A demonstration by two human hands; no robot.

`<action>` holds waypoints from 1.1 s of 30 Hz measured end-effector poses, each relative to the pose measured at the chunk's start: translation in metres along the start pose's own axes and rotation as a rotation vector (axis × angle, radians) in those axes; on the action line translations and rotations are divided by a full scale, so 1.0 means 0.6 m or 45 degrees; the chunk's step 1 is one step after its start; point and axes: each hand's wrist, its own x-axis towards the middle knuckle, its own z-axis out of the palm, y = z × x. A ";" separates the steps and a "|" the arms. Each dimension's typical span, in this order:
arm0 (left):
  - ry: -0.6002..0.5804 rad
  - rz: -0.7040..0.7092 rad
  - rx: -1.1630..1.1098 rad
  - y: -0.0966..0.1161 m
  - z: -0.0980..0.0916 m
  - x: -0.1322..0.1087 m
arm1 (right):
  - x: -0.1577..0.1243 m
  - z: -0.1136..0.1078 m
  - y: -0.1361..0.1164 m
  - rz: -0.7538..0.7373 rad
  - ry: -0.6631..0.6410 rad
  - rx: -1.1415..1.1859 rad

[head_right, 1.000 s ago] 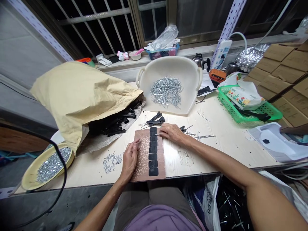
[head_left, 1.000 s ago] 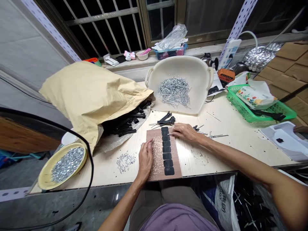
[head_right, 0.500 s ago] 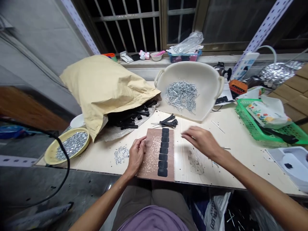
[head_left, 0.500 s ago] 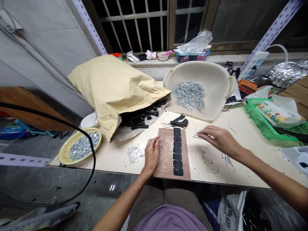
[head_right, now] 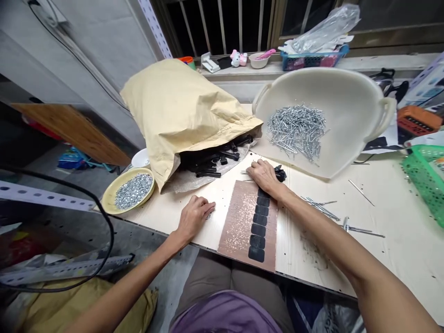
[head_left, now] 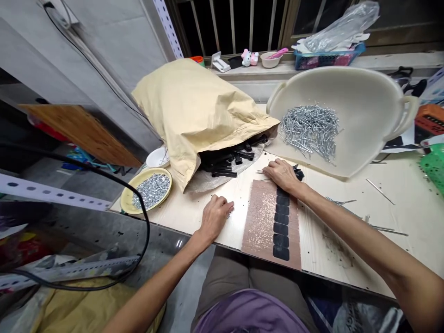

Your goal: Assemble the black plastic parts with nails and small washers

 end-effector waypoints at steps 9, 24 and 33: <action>0.024 -0.196 -0.439 0.012 -0.011 0.027 | -0.044 -0.046 -0.011 0.055 0.234 0.233; 0.194 -0.795 -2.155 0.129 -0.016 0.089 | -0.136 -0.102 -0.137 0.163 0.352 0.823; 0.200 -0.778 -2.101 0.144 -0.021 0.092 | -0.154 -0.123 -0.133 0.246 0.332 0.480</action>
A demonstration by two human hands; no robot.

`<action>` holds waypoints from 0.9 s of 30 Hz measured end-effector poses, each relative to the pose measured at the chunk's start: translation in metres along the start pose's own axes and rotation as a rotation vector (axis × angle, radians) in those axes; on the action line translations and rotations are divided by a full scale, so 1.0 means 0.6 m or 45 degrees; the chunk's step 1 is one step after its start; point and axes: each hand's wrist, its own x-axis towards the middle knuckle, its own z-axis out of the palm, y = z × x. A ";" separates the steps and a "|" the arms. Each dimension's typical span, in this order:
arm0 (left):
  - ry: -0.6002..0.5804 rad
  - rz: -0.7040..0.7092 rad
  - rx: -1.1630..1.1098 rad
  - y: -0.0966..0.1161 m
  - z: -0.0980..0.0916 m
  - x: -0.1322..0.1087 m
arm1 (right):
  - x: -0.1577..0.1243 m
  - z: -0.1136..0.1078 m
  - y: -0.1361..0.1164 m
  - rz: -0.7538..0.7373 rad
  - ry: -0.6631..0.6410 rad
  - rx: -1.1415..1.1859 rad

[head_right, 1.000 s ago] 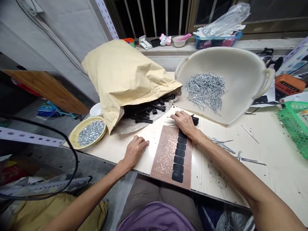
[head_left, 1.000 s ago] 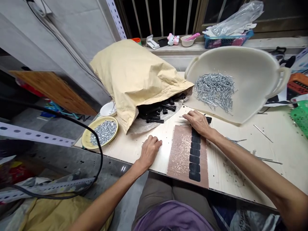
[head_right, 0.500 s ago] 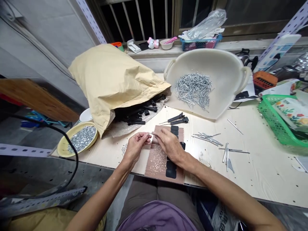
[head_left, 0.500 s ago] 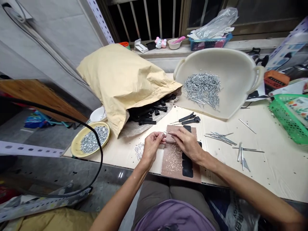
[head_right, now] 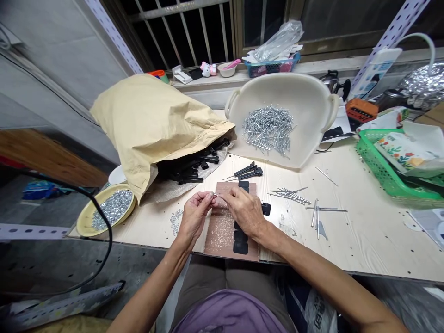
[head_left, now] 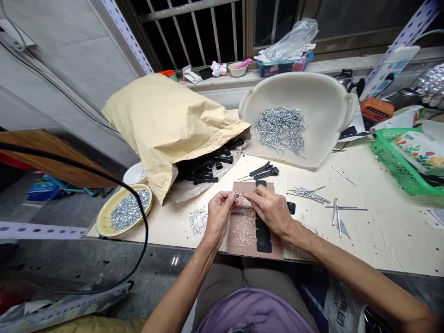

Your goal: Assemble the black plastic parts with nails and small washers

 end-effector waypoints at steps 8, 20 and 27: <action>-0.095 -0.092 0.093 -0.006 -0.003 0.007 | -0.012 -0.007 0.004 0.036 0.037 -0.010; -0.135 -0.011 0.354 -0.009 -0.001 0.005 | -0.025 -0.009 0.010 0.069 0.019 -0.098; -0.171 -0.056 0.427 -0.006 0.001 0.008 | -0.031 -0.003 0.018 0.158 -0.049 0.074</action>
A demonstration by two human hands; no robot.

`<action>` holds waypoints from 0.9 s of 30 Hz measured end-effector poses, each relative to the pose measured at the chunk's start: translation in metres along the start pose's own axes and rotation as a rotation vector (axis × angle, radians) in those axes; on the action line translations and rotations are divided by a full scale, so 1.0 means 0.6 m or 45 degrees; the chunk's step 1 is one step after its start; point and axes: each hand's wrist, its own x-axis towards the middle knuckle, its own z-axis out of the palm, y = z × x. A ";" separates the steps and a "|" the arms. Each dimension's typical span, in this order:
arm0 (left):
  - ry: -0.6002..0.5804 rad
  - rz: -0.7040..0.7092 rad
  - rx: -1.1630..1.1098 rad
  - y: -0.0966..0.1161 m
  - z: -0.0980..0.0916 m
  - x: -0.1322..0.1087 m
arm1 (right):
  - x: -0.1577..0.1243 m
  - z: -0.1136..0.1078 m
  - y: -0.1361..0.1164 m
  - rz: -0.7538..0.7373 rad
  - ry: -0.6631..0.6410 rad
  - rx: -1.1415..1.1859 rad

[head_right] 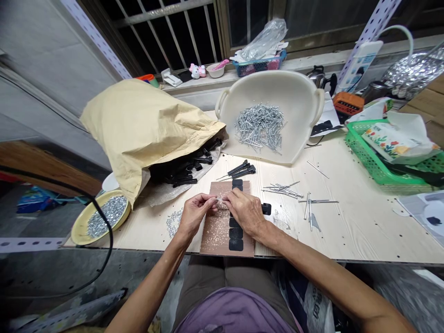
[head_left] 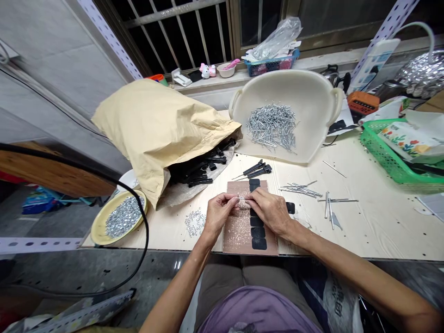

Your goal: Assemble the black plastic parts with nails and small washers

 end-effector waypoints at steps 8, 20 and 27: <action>-0.067 -0.067 -0.054 -0.009 -0.007 0.005 | 0.000 0.003 0.010 -0.009 -0.104 0.145; -0.101 -0.084 -0.035 -0.011 -0.004 0.010 | -0.002 0.011 0.018 0.095 -0.115 0.335; -0.177 -0.365 -0.359 -0.015 -0.005 0.015 | -0.005 0.008 0.003 -0.121 0.166 -0.201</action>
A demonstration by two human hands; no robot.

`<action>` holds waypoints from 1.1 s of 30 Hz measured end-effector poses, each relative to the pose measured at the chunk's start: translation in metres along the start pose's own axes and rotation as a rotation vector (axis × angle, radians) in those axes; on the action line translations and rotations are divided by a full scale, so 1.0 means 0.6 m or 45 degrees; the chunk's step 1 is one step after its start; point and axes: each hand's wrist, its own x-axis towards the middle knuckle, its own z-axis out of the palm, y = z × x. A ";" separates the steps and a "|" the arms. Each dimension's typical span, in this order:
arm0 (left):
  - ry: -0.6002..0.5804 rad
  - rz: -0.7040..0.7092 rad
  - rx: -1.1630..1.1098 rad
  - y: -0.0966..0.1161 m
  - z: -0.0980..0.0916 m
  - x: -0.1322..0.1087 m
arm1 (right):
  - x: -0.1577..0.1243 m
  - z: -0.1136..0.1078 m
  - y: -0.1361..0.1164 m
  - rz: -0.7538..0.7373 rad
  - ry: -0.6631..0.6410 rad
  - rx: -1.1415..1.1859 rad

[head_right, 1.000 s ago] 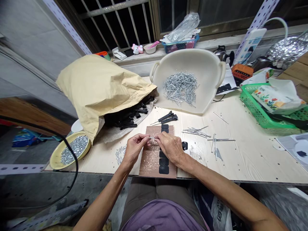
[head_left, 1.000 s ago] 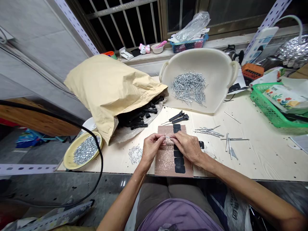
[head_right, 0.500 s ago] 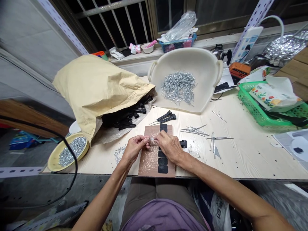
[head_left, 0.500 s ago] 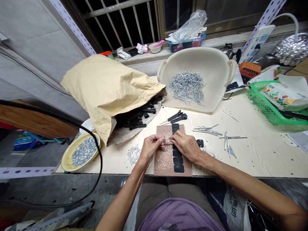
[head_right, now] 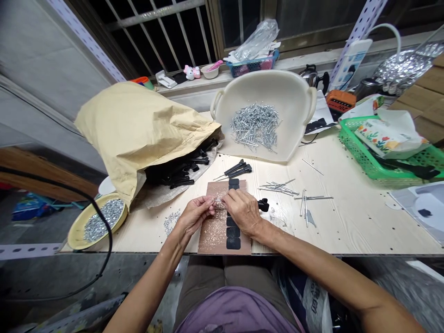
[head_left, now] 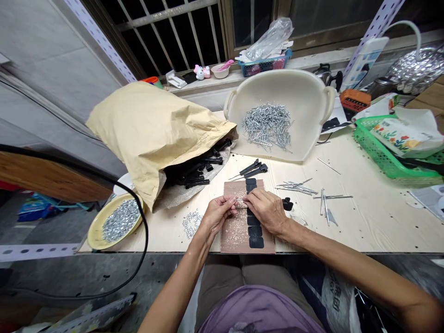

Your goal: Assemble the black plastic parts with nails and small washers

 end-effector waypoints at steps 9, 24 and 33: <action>0.027 0.099 0.076 0.006 0.009 -0.005 | -0.006 0.004 0.003 0.024 -0.015 -0.019; 0.070 0.246 0.362 0.007 0.019 -0.011 | -0.009 -0.012 0.014 0.227 -0.277 0.366; -0.108 -0.136 0.004 0.014 0.015 0.004 | -0.015 -0.004 0.010 -0.047 0.015 -0.066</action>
